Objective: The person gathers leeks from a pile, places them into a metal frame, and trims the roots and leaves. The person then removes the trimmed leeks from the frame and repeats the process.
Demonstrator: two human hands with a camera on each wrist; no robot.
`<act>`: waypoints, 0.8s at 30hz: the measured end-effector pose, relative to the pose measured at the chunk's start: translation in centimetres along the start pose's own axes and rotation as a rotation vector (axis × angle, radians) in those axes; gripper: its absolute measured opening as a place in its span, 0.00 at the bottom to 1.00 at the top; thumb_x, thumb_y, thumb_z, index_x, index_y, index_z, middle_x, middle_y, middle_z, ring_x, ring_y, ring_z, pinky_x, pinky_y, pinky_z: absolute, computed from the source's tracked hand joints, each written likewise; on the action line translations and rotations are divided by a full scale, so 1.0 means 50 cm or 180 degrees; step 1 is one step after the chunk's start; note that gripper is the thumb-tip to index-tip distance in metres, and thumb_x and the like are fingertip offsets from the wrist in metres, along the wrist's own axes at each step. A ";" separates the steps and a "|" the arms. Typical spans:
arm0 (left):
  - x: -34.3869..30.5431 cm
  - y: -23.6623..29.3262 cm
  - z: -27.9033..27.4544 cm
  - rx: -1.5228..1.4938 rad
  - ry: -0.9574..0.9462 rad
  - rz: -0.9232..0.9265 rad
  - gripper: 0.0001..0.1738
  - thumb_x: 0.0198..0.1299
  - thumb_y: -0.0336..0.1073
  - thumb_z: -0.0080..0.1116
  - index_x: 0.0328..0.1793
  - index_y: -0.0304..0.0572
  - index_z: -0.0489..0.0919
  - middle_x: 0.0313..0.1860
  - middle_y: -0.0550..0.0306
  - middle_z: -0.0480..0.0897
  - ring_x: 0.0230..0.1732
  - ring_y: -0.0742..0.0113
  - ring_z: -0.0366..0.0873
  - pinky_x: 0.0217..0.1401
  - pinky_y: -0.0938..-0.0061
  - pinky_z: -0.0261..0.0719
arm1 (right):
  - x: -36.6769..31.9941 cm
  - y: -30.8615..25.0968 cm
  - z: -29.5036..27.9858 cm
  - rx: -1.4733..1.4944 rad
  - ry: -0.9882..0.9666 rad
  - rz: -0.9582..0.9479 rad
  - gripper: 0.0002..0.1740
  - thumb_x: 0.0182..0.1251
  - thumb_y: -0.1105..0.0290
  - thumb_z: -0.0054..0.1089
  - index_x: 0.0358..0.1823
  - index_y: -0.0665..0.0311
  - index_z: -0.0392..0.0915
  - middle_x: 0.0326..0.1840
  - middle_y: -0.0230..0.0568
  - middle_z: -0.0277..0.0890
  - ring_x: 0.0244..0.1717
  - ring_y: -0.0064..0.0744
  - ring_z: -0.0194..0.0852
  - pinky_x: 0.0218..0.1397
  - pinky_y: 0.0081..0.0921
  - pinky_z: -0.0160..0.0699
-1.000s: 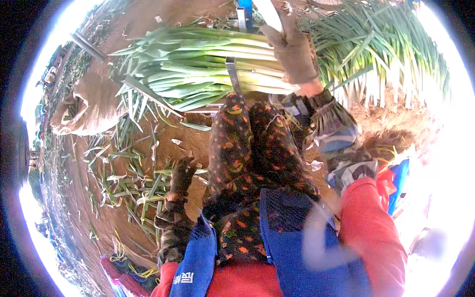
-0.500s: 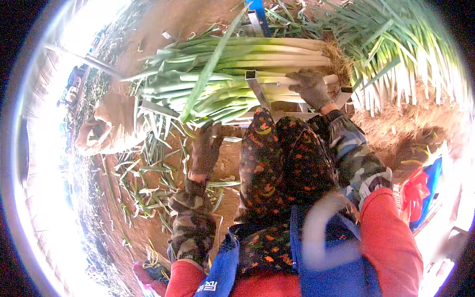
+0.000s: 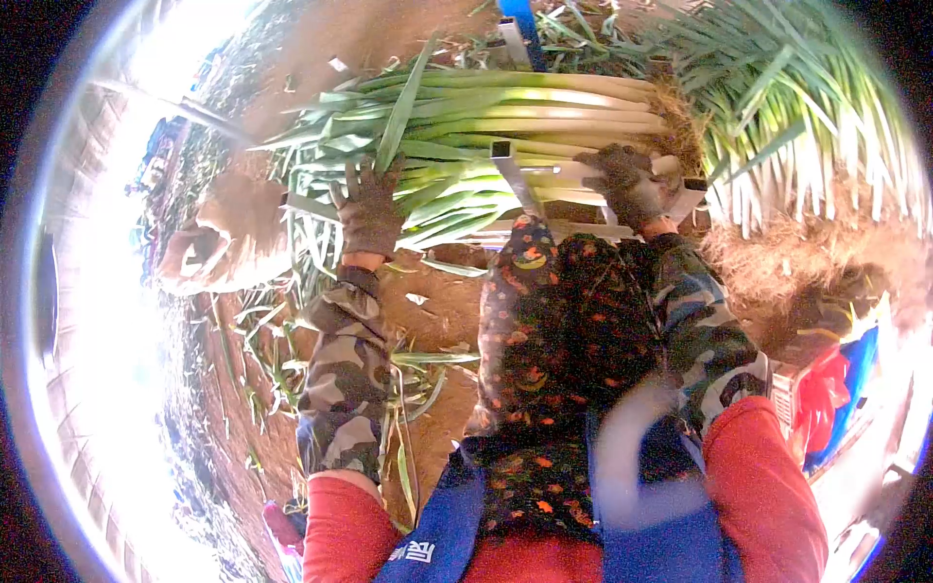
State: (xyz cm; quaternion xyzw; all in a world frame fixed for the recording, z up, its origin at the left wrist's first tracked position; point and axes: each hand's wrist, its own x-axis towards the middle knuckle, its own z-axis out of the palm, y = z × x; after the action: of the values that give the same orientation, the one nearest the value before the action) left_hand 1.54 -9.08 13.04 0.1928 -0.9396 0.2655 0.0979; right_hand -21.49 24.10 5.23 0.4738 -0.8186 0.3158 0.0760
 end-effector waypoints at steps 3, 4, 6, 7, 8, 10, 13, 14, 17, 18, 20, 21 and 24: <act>0.000 -0.062 -0.030 0.0054 -0.0712 -0.0039 0.44 0.54 0.60 0.63 0.77 0.70 0.59 0.71 0.44 0.65 0.73 0.43 0.60 0.69 0.43 0.60 | 0.001 -0.011 -0.005 0.0170 -0.0139 0.0160 0.23 0.60 0.63 0.63 0.58 0.50 0.78 0.49 0.44 0.75 0.52 0.47 0.72 0.56 0.41 0.70; -0.004 -0.078 -0.037 0.0130 -0.0921 -0.0010 0.45 0.54 0.60 0.63 0.77 0.70 0.59 0.70 0.43 0.66 0.73 0.43 0.61 0.68 0.45 0.62 | 0.004 -0.018 -0.009 0.0143 -0.0161 0.0157 0.22 0.60 0.63 0.63 0.58 0.50 0.78 0.50 0.44 0.75 0.52 0.47 0.72 0.56 0.41 0.70; -0.001 -0.110 -0.041 0.0105 -0.1002 0.0024 0.37 0.50 0.55 0.67 0.68 0.62 0.71 0.61 0.41 0.73 0.67 0.46 0.68 0.63 0.52 0.68 | 0.001 -0.021 -0.014 0.0076 -0.0202 0.0193 0.22 0.61 0.63 0.62 0.58 0.51 0.78 0.51 0.44 0.75 0.54 0.47 0.71 0.56 0.42 0.71; 0.010 -0.135 -0.037 0.0179 -0.1193 0.0121 0.34 0.50 0.54 0.67 0.65 0.59 0.75 0.59 0.43 0.75 0.65 0.47 0.70 0.62 0.53 0.69 | -0.011 0.005 0.010 0.0043 -0.0160 0.0267 0.22 0.63 0.59 0.61 0.59 0.50 0.78 0.54 0.44 0.75 0.56 0.48 0.71 0.57 0.43 0.70; 0.018 -0.149 -0.050 0.0249 -0.1385 0.0221 0.30 0.49 0.52 0.67 0.61 0.56 0.79 0.57 0.45 0.77 0.63 0.49 0.71 0.62 0.54 0.70 | -0.014 0.012 0.019 -0.0030 0.0080 0.0040 0.22 0.62 0.60 0.62 0.58 0.51 0.78 0.50 0.44 0.76 0.53 0.47 0.72 0.55 0.41 0.70; 0.042 -0.179 -0.045 0.0615 -0.1130 0.0318 0.11 0.56 0.40 0.57 0.41 0.51 0.88 0.41 0.56 0.84 0.47 0.57 0.80 0.47 0.55 0.75 | -0.019 0.023 0.032 -0.0178 0.0555 -0.0411 0.21 0.60 0.62 0.64 0.56 0.53 0.79 0.42 0.43 0.78 0.48 0.45 0.75 0.51 0.39 0.70; 0.067 -0.233 -0.061 0.0692 -0.0567 0.0503 0.12 0.57 0.39 0.56 0.41 0.50 0.87 0.39 0.56 0.84 0.44 0.57 0.82 0.43 0.57 0.77 | -0.011 0.005 0.015 -0.0108 0.0250 -0.0073 0.21 0.61 0.61 0.64 0.57 0.54 0.78 0.44 0.43 0.78 0.49 0.45 0.75 0.53 0.38 0.70; 0.083 -0.238 -0.085 0.0734 -0.0644 0.0448 0.12 0.57 0.40 0.55 0.41 0.50 0.87 0.39 0.56 0.85 0.43 0.57 0.82 0.42 0.57 0.77 | -0.016 0.012 0.016 -0.0183 0.0214 -0.0058 0.22 0.61 0.61 0.64 0.57 0.53 0.78 0.44 0.43 0.78 0.49 0.45 0.75 0.54 0.38 0.70; 0.093 -0.274 -0.093 0.0603 -0.0359 0.0446 0.13 0.58 0.41 0.55 0.40 0.48 0.87 0.40 0.55 0.85 0.42 0.56 0.83 0.42 0.57 0.77 | -0.006 0.000 0.012 -0.0210 0.0097 0.0006 0.22 0.61 0.61 0.63 0.58 0.52 0.78 0.46 0.43 0.78 0.49 0.45 0.75 0.55 0.38 0.69; 0.093 -0.287 -0.090 0.0514 -0.0168 0.0481 0.13 0.58 0.42 0.55 0.39 0.48 0.87 0.40 0.55 0.85 0.42 0.56 0.83 0.42 0.57 0.77 | 0.000 -0.016 -0.006 -0.0118 0.0057 0.0082 0.22 0.61 0.61 0.63 0.58 0.51 0.78 0.46 0.42 0.78 0.49 0.45 0.74 0.55 0.38 0.69; 0.101 -0.297 -0.096 0.0799 -0.0426 0.0408 0.13 0.59 0.43 0.54 0.39 0.52 0.87 0.40 0.54 0.84 0.43 0.53 0.82 0.42 0.52 0.75 | 0.004 -0.034 -0.012 -0.0088 0.0086 0.0110 0.22 0.60 0.61 0.64 0.57 0.51 0.78 0.46 0.43 0.76 0.50 0.45 0.74 0.55 0.38 0.69; 0.111 -0.310 -0.083 0.0985 -0.0499 0.0279 0.12 0.59 0.43 0.54 0.38 0.53 0.87 0.40 0.54 0.84 0.43 0.53 0.82 0.43 0.50 0.75 | 0.001 -0.030 -0.007 -0.0145 0.0156 0.0063 0.21 0.59 0.61 0.64 0.56 0.51 0.79 0.45 0.43 0.75 0.50 0.45 0.73 0.55 0.38 0.70; 0.108 -0.379 -0.046 0.0633 -0.0118 0.0310 0.11 0.59 0.43 0.53 0.40 0.60 0.87 0.42 0.55 0.83 0.46 0.52 0.81 0.50 0.49 0.72 | 0.001 -0.015 0.007 -0.0116 0.0054 0.0175 0.21 0.58 0.62 0.65 0.55 0.51 0.80 0.47 0.42 0.75 0.52 0.45 0.72 0.55 0.38 0.69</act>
State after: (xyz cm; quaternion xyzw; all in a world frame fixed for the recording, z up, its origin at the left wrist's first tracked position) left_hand 4.66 -24.38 25.24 0.1606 -0.9185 0.3581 0.0479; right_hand -20.86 23.58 5.29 0.4470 -0.8362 0.3068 0.0828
